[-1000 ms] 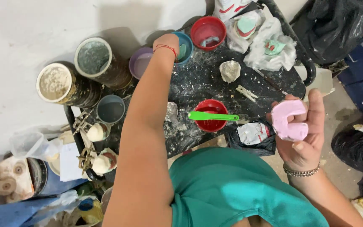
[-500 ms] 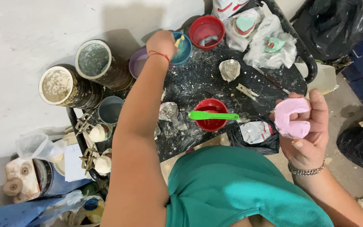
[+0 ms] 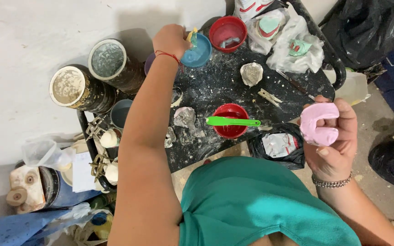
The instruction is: The person scrapes a pink mold with a green spatula, then handles a yellow sponge and a foil-wrapped object. They pour a white powder from a bag into a red bowl, add water from a purple bowl, and mix the contents with the spatula.
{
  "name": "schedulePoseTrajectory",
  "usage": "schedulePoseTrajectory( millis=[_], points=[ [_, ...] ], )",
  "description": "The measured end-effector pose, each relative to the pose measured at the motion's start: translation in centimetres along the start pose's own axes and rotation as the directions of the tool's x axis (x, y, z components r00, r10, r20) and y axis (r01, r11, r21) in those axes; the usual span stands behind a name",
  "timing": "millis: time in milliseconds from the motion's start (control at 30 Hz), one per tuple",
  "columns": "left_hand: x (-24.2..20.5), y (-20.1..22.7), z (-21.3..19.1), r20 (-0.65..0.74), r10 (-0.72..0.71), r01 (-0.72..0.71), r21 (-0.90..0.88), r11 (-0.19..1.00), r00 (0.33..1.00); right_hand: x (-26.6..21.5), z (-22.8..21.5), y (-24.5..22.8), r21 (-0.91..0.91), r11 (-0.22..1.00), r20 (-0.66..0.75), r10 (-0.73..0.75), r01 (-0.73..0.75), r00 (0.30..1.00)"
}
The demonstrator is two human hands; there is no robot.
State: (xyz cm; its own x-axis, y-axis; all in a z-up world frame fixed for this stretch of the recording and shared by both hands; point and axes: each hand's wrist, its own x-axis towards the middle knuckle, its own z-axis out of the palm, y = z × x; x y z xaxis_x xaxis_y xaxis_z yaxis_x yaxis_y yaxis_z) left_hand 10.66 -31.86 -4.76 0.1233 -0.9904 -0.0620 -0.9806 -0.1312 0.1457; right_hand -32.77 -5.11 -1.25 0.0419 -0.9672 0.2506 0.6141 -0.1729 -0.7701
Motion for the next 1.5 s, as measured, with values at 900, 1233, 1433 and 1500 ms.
schedulePoseTrajectory(
  millis=[900, 1233, 1433, 1500],
  points=[
    [-17.5, 4.0, -8.0, -0.205, 0.543, -0.260, -0.965, 0.026, 0.814, -0.5, 2.1, -0.1, -0.030, 0.997, 0.108, 0.074, -0.071, 0.991],
    [-24.0, 7.4, -10.7, -0.126, 0.528, -0.111, -0.992, -0.061, 0.840, 3.1, 6.7, -2.5, -0.296, 0.932, 0.311, -0.114, 0.211, 0.943],
    [-26.1, 9.4, -8.3, -0.072, 0.469, -0.017, -0.993, -0.120, 0.880, 6.1, 11.5, -7.0, -0.552, 0.582, 0.699, -0.067, 0.597, 0.712],
    [-26.6, 9.9, -7.9, -0.029, 0.408, 0.027, -0.991, -0.131, 0.913, 6.5, 13.3, -8.1, -0.625, 0.275, 0.774, 0.089, 0.731, 0.627]
  ],
)
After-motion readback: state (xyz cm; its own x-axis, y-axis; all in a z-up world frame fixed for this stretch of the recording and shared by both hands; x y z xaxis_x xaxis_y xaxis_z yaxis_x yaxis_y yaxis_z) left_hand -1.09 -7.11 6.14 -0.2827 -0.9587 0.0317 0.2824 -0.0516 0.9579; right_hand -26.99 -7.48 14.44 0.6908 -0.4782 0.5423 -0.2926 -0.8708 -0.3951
